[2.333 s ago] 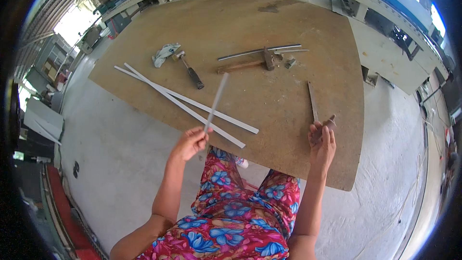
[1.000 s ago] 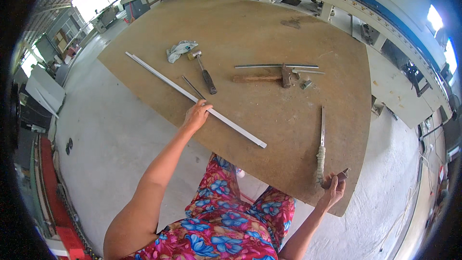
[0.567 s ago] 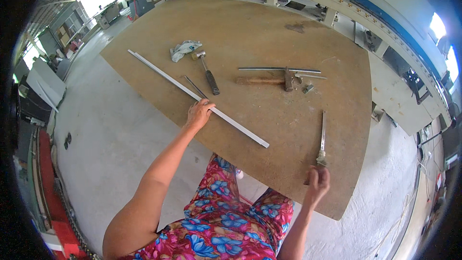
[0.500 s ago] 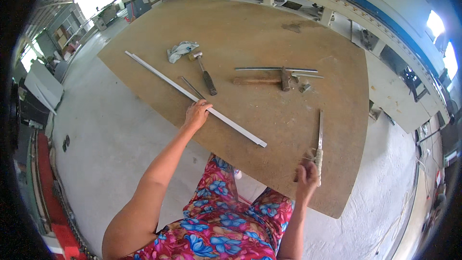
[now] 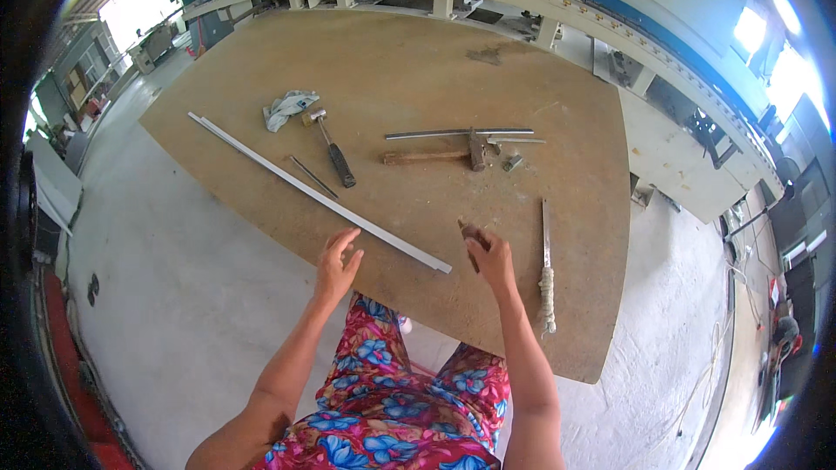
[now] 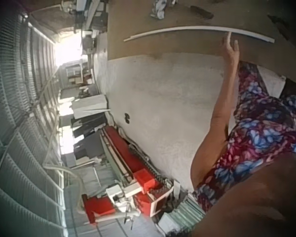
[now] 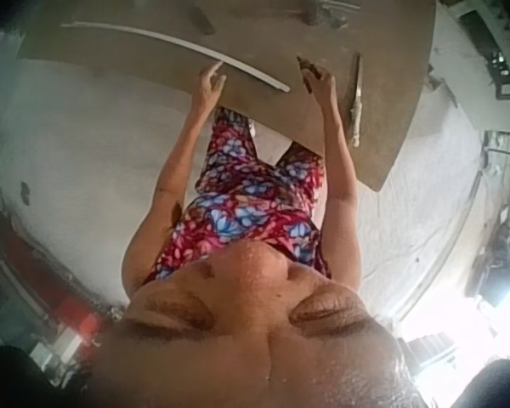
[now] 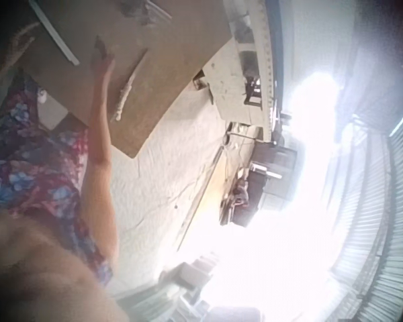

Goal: The person cuts a metal strip using a hand saw, then sands the strip with a piece of sandpaper.

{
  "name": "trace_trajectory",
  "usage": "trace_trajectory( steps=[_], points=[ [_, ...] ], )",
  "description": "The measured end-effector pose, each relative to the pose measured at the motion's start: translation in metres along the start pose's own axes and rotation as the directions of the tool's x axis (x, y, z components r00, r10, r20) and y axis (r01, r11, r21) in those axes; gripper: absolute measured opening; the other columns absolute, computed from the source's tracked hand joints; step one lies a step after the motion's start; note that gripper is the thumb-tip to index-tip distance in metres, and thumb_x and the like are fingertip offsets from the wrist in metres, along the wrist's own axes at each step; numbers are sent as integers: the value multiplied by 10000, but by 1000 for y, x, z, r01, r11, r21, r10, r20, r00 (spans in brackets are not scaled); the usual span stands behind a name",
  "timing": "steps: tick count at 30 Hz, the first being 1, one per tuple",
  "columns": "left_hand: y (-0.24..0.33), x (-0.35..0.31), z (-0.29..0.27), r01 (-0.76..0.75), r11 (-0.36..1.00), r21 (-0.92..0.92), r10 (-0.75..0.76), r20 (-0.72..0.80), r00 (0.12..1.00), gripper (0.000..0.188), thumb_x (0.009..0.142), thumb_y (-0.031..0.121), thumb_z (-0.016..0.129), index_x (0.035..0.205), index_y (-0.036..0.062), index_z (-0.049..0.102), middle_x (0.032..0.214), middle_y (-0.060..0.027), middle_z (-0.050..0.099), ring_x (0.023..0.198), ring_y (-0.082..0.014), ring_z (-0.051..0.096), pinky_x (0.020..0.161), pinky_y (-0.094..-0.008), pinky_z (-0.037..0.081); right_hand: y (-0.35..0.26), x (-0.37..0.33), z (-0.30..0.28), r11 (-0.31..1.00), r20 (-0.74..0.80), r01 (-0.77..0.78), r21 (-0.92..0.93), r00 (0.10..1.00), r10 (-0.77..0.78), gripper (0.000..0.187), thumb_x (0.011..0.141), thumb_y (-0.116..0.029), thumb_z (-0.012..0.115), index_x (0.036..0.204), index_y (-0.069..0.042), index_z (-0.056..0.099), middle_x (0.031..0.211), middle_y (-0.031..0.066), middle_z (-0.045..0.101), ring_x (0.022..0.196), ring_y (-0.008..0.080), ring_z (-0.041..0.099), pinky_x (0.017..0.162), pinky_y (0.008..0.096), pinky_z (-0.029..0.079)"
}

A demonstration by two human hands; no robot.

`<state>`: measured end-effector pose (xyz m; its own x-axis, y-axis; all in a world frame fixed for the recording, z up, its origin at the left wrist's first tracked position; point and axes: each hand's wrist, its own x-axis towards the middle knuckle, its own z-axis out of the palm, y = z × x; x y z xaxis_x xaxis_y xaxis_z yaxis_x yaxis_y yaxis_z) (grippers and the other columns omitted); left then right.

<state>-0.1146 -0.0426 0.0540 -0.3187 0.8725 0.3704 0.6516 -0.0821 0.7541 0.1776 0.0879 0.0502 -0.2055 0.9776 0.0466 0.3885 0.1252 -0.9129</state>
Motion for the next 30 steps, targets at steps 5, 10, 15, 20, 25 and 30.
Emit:
trace_trajectory(
  steps=[5, 10, 15, 20, 25, 30],
  points=[
    [-2, -26, -12, 70, 997, -32, -70, -14, 997, 378, 822, 35, 671, 1194, 71, 614, 1121, -136, 616, 852, -242, 624, 728, -344, 510, -13, 80, -13, 997, -9, -47, 63, 999, 48, 265, 842, -207, 644, 964, 27, 673, 660, 53, 625, 576, 94, 537, 511, 289, 420],
    [-16, -39, -23, 142, 988, -63, -145, -58, 988, 332, 831, 22, 657, 1159, 70, 634, 1026, -113, 629, 824, -218, 630, 670, -327, 507, 9, 126, -22, 930, -399, 50, -364, 894, -204, 402, 850, -224, 640, 1188, -8, 609, 955, 205, 687, 881, 302, 674, 764, 410, 517],
    [-18, -49, -34, 224, 972, -77, -229, -71, 971, 307, 847, 58, 654, 1153, 76, 650, 1064, -97, 653, 863, -192, 640, 717, -328, 519, 32, 90, -31, 928, -243, 31, -371, 961, -130, 504, 833, -223, 665, 1288, -39, 554, 1174, 250, 610, 1082, 374, 602, 911, 450, 473],
    [-20, -56, -37, 234, 967, -102, -244, -100, 965, 285, 846, 19, 640, 1127, 67, 655, 1015, -99, 647, 818, -198, 631, 679, -326, 511, 28, 0, -53, 912, -240, -53, -407, 969, -51, 539, 795, -181, 703, 1292, -44, 545, 1206, 225, 577, 1088, 372, 574, 916, 438, 468],
    [-21, -58, -30, 223, 965, -137, -237, -102, 966, 266, 859, 19, 631, 1118, 69, 662, 1017, -91, 647, 816, -178, 627, 689, -321, 510, 32, -93, -82, 694, -414, -258, -672, 908, -64, 535, 743, -162, 743, 1238, -68, 563, 1213, 185, 546, 1128, 351, 522, 941, 435, 436],
    [-3, -49, -22, 224, 863, -452, -294, -89, 952, 184, 906, 72, 616, 1077, 24, 663, 962, -57, 644, 807, -137, 611, 694, -308, 505, 45, -139, -89, 663, -473, -326, -674, 880, -48, 486, 744, -151, 743, 1199, -73, 592, 1109, 161, 582, 1050, 341, 554, 920, 444, 439]
  ],
)
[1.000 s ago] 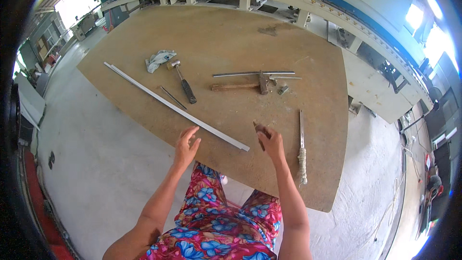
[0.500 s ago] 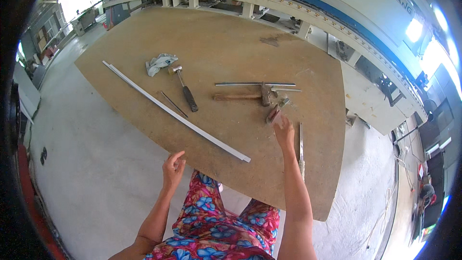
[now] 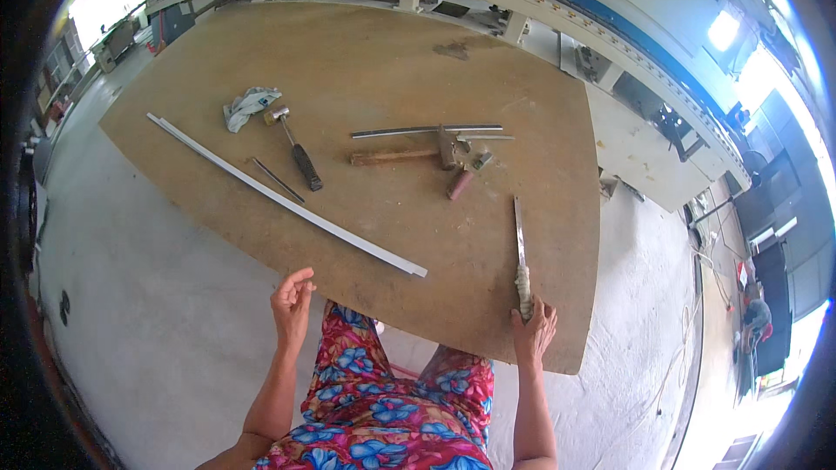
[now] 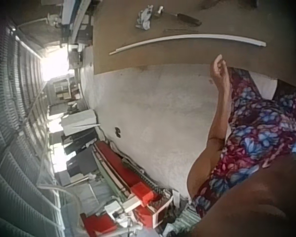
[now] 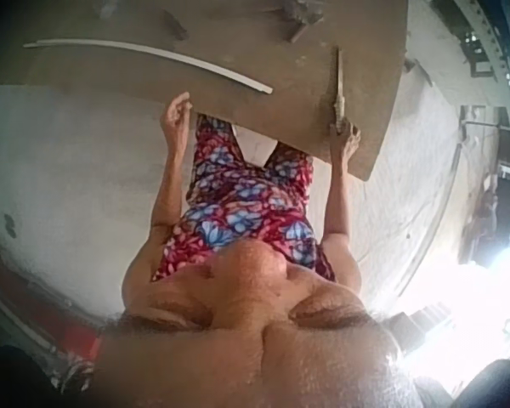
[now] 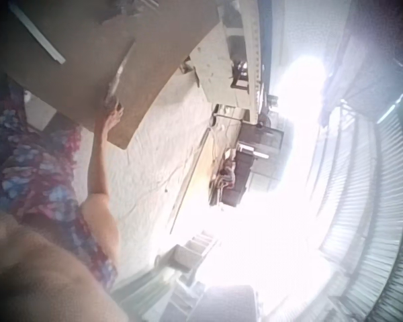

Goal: The person cuts a metal strip using a hand saw, then sands the strip with a piece of sandpaper.

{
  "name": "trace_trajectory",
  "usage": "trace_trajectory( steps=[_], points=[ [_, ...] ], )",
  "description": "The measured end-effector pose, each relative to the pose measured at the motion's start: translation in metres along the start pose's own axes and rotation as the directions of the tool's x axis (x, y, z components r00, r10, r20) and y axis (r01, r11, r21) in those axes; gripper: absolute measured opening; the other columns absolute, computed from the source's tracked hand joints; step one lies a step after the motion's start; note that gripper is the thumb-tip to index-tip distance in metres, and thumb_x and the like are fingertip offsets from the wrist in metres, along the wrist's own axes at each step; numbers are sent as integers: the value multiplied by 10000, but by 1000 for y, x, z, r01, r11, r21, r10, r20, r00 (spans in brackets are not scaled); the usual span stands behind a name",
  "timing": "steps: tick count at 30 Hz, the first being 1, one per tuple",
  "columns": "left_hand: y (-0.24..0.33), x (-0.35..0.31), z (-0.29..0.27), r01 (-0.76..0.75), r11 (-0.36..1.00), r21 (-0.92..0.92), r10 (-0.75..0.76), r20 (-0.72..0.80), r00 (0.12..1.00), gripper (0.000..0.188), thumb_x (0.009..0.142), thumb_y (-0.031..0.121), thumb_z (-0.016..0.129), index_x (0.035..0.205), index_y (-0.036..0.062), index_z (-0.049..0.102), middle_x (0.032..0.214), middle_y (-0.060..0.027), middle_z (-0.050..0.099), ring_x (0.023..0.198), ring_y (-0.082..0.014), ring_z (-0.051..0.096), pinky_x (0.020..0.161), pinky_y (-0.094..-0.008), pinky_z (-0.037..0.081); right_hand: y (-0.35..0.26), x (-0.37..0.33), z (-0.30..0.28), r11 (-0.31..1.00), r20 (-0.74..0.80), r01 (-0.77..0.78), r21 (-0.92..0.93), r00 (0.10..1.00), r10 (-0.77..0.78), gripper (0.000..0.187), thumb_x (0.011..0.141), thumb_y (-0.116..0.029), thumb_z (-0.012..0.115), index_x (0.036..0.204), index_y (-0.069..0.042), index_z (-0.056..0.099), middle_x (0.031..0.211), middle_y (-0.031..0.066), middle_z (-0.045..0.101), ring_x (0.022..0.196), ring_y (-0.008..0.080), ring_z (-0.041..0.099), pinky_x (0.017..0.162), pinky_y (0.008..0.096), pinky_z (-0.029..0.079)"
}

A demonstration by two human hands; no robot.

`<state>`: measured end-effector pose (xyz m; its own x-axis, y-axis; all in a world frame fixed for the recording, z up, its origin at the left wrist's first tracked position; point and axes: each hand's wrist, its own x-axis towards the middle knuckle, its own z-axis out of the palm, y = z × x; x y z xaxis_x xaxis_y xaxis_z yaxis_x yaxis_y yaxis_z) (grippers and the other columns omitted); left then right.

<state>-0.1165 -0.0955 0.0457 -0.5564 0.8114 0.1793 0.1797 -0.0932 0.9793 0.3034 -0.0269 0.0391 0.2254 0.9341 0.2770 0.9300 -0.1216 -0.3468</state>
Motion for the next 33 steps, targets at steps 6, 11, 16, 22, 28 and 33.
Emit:
trace_trajectory(
  steps=[6, 11, 16, 22, 28, 33],
  points=[
    [115, -5, 9, 19, 841, -541, 98, 186, 978, 212, 948, 146, 553, 781, 24, 603, 774, -66, 605, 704, -135, 562, 778, -319, 485, -6, 5, 21, 990, 28, 45, 133, 998, -49, 411, 755, -120, 722, 1143, -41, 611, 1032, 181, 592, 955, 377, 583, 824, 453, 474],
    [232, -27, -29, 123, 446, -887, 474, 351, 808, 474, 924, 434, 539, 619, 76, 484, 609, -32, 467, 551, -157, 418, 844, -477, 447, -24, 24, 40, 970, 9, 143, 197, 989, -148, 410, 783, -158, 725, 1158, -48, 602, 1033, 184, 583, 931, 371, 591, 807, 453, 479],
    [273, -45, -56, 174, 128, -976, 693, 214, 688, 537, 914, 454, 548, 539, 93, 414, 542, -5, 379, 434, -139, 312, 718, -478, 475, -49, 34, 41, 990, -20, 55, 130, 998, -53, 574, 800, -246, 734, 1318, -129, 519, 1173, 168, 565, 1020, 356, 594, 832, 473, 481],
    [279, -58, -80, 118, 209, -971, 776, 238, 585, 607, 933, 502, 548, 509, 89, 410, 508, 0, 292, 407, -130, 283, 853, -529, 508, -41, 36, 53, 991, -56, 64, 116, 997, -58, 592, 805, -257, 724, 1349, -185, 502, 1213, 148, 553, 1093, 346, 557, 861, 478, 470],
    [273, -61, -76, 107, 199, -974, 798, 224, 559, 576, 923, 496, 565, 539, 81, 452, 522, -10, 332, 417, -137, 314, 832, -515, 516, -38, 36, 47, 991, -70, 45, 126, 997, -37, 537, 855, -298, 680, 1347, -159, 516, 1218, 133, 564, 1099, 301, 560, 897, 454, 459],
    [275, -66, -78, 108, 211, -972, 806, 235, 543, 558, 914, 494, 580, 558, 76, 480, 528, -17, 360, 425, -140, 334, 810, -503, 526, -37, 36, 44, 953, -165, 164, 254, 978, -125, 510, 874, -256, 660, 1350, -146, 515, 1237, 150, 558, 1085, 303, 558, 901, 447, 459]
  ],
)
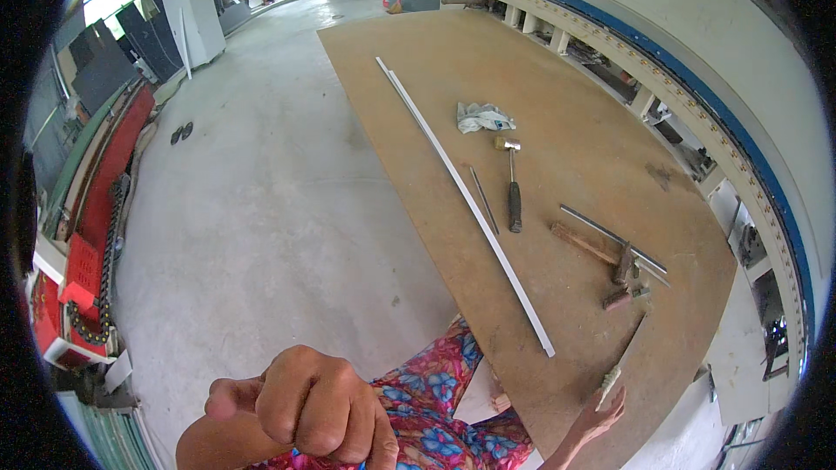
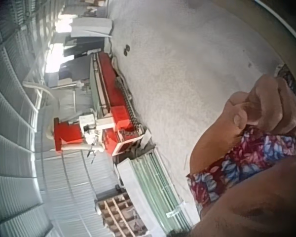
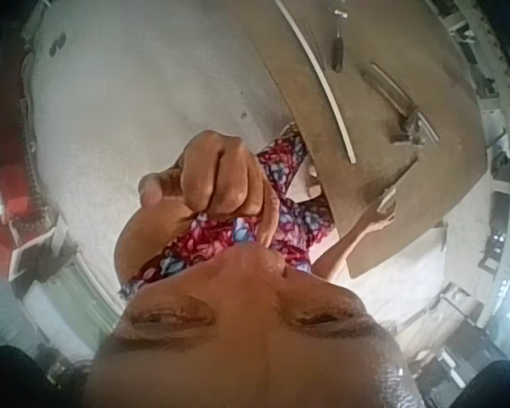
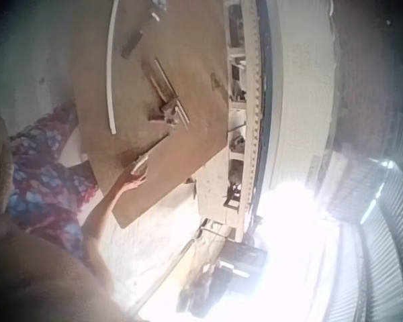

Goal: The person cuts a metal strip using a hand saw, then sands the strip with a piece of sandpaper.

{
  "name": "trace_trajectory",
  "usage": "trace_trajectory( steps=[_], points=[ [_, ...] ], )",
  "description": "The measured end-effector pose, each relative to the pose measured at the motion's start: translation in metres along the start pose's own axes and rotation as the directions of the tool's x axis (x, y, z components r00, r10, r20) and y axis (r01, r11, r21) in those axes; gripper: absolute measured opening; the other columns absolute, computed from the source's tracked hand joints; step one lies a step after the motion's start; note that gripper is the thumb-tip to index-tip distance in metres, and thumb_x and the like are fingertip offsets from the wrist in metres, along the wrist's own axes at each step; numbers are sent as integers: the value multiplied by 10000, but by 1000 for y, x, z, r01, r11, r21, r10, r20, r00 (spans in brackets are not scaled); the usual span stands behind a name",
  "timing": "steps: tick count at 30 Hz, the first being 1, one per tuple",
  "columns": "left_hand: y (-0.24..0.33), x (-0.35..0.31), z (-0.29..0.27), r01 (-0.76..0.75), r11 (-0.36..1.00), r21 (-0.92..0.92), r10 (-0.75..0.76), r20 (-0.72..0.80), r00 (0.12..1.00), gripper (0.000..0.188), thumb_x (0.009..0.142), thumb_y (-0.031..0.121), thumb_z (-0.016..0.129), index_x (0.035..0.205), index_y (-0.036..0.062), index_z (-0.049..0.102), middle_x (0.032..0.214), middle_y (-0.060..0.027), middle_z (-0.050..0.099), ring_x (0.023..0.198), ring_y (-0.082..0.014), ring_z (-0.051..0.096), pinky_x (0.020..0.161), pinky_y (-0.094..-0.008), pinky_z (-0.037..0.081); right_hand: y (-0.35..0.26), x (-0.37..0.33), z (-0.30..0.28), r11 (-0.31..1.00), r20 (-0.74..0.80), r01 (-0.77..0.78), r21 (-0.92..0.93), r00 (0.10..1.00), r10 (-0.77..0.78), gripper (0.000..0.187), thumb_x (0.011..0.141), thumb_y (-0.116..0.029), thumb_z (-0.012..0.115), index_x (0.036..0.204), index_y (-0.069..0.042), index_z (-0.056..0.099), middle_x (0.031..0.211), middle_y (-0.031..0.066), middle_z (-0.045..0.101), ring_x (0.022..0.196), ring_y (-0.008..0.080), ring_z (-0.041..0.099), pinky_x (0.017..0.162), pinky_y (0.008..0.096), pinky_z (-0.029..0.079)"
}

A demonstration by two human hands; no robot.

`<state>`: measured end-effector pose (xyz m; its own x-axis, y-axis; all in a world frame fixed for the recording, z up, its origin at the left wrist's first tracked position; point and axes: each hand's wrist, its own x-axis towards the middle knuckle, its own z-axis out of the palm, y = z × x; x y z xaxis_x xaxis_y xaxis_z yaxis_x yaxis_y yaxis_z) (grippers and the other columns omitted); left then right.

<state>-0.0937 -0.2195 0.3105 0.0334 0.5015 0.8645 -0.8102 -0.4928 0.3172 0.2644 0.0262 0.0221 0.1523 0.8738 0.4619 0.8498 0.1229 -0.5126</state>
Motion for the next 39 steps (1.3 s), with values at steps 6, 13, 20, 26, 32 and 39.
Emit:
trace_trajectory(
  steps=[6, 13, 20, 26, 32, 39],
  points=[
    [-2, -15, -3, 15, 999, -30, -16, -18, 1000, 548, 911, 489, 584, 564, 74, 494, 524, -18, 374, 428, -134, 335, 834, -511, 526, -12, -4, -6, 998, 1, 38, 55, 999, -38, 500, 881, -251, 650, 1344, -115, 522, 1236, 151, 558, 1056, 293, 559, 911, 433, 453],
    [-9, -1, 0, 18, 994, -107, -13, 51, 999, 531, 910, 469, 588, 572, 70, 498, 529, -5, 377, 436, -127, 325, 971, -570, 452, -36, -14, -8, 982, 25, 103, 160, 994, -108, 524, 866, -238, 649, 1345, -74, 513, 1194, 160, 559, 1084, 302, 547, 928, 430, 436],
    [-18, -13, 5, -28, 987, -159, 2, -160, 987, 513, 845, 500, 596, 531, 123, 446, 552, 12, 379, 432, -143, 276, 590, -380, 316, -53, -21, -19, 969, 31, 38, 246, 998, -47, 520, 837, -117, 667, 1336, -76, 524, 1205, 150, 564, 1091, 298, 546, 953, 423, 426],
    [-17, -5, -6, 103, 974, -203, -109, -19, 994, 531, 908, 457, 602, 558, 75, 486, 521, 0, 353, 436, -125, 327, 944, -553, 470, -56, -26, -22, 973, 28, 19, 231, 999, -26, 512, 833, -87, 663, 1327, -72, 530, 1197, 147, 566, 1093, 298, 545, 956, 423, 423],
    [-20, -5, -3, 32, 970, -239, -35, -9, 999, 530, 917, 433, 598, 543, 78, 477, 513, 1, 347, 422, -123, 332, 919, -540, 484, -63, -31, -22, 961, 39, -7, 277, 999, -4, 515, 806, -27, 665, 1305, -57, 541, 1184, 150, 570, 1090, 301, 544, 964, 410, 417],
    [-12, -5, 4, -72, 978, -197, 81, 38, 996, 525, 896, 442, 574, 520, 107, 426, 520, 11, 337, 404, -130, 320, 743, -444, 408, -61, -34, -19, 962, 70, 12, 272, 997, -32, 457, 856, -72, 645, 1299, -29, 543, 1223, 163, 577, 1084, 291, 556, 961, 399, 426]
  ],
)
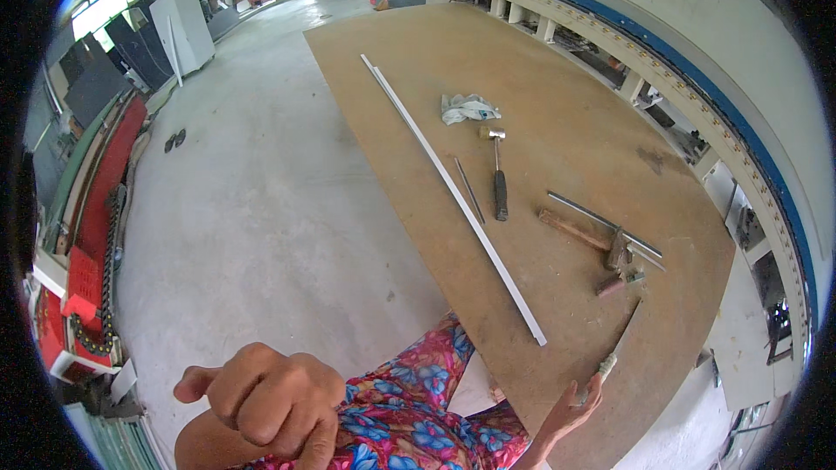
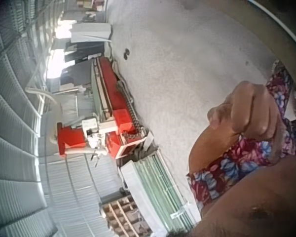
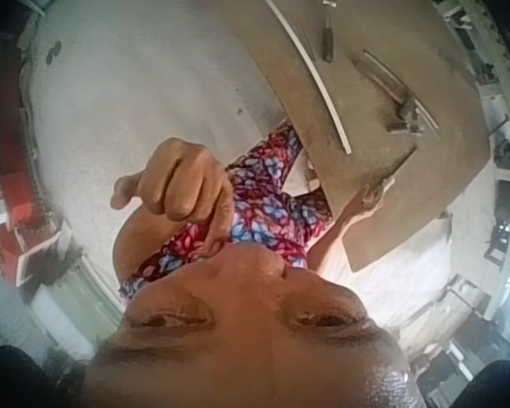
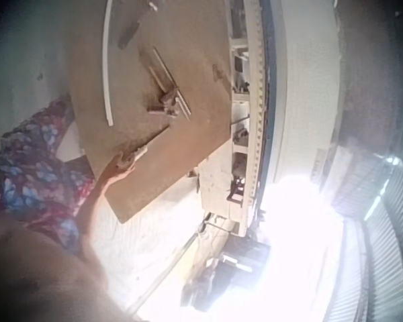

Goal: The person cuts a metal strip using a hand saw, then sands the strip with a piece of sandpaper.

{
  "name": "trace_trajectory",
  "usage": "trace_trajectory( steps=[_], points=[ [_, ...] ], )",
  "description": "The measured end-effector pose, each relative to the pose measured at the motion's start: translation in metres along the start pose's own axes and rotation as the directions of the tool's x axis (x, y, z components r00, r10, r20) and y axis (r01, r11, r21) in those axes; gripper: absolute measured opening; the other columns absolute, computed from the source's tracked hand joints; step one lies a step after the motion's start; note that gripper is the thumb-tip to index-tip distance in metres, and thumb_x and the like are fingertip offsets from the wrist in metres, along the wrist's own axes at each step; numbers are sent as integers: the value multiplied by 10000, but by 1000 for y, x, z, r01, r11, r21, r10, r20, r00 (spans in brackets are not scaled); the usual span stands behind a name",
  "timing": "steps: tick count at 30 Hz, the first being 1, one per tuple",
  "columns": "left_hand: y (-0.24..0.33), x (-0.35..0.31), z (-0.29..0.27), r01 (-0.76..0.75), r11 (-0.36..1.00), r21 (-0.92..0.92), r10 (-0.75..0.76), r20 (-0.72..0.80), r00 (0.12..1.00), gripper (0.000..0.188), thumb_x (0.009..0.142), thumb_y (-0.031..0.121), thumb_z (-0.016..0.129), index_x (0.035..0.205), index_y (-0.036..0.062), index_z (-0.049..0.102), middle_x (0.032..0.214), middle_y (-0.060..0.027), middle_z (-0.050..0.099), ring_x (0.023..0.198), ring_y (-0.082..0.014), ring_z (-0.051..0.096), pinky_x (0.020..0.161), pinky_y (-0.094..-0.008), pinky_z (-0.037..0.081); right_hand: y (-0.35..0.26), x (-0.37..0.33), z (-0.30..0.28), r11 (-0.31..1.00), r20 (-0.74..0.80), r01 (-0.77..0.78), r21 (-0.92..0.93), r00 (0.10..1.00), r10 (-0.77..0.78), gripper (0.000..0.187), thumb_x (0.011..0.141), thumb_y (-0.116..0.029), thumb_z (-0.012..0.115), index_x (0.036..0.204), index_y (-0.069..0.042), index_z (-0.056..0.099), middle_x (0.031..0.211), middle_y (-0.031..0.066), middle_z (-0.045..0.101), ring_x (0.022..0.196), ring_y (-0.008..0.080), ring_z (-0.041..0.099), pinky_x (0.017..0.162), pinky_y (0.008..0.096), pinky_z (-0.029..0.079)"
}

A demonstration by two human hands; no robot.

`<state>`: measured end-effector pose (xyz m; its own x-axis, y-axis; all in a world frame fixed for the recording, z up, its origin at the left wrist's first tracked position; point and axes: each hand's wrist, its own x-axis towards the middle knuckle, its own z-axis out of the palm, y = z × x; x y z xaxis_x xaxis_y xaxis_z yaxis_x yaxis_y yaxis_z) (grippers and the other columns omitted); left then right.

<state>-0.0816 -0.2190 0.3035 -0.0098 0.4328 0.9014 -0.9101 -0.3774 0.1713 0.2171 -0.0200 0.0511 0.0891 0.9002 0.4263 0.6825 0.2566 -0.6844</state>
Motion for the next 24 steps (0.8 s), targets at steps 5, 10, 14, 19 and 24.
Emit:
trace_trajectory(
  steps=[5, 10, 14, 19, 24],
  points=[
    [-3, -1, -4, 70, 997, -34, -70, 14, 997, 513, 933, 372, 581, 527, 78, 473, 509, -2, 344, 396, -118, 353, 943, -550, 471, -3, -3, -1, 1000, -5, -21, 22, 1000, 21, 453, 858, -75, 644, 1297, -26, 544, 1226, 161, 577, 1101, 288, 553, 976, 400, 423],
    [-5, 5, -7, 28, 999, 31, -28, 2, 1000, 509, 935, 359, 580, 525, 78, 473, 507, -4, 347, 382, -124, 348, 998, -578, 429, 1, -4, -4, 1000, 7, -22, 6, 1000, 22, 446, 861, -82, 643, 1293, -22, 549, 1234, 163, 575, 1116, 289, 554, 980, 397, 424],
    [5, -8, -1, 144, 987, 69, -142, -26, 989, 511, 934, 352, 583, 517, 79, 469, 494, -5, 345, 367, -128, 340, 1039, -599, 380, 1, -4, -2, 999, 3, -26, 34, 1000, 25, 434, 867, -75, 635, 1289, -15, 551, 1233, 165, 577, 1123, 287, 555, 981, 391, 428],
    [3, -2, -1, 44, 999, 20, -45, 8, 999, 505, 931, 327, 585, 509, 85, 451, 467, -10, 323, 360, -138, 349, 966, -561, 465, -6, -6, 0, 994, -25, -43, 101, 999, 45, 475, 805, 5, 644, 1271, -24, 558, 1196, 152, 585, 1096, 292, 551, 978, 398, 418],
    [6, -7, 4, 96, 994, 51, -101, 112, 988, 495, 939, 319, 569, 516, 89, 450, 495, -13, 356, 369, -144, 384, 930, -531, 498, -9, -8, 1, 990, 11, -74, 121, 997, 74, 465, 817, 5, 645, 1272, -23, 557, 1204, 155, 583, 1106, 295, 556, 981, 394, 424]
  ],
)
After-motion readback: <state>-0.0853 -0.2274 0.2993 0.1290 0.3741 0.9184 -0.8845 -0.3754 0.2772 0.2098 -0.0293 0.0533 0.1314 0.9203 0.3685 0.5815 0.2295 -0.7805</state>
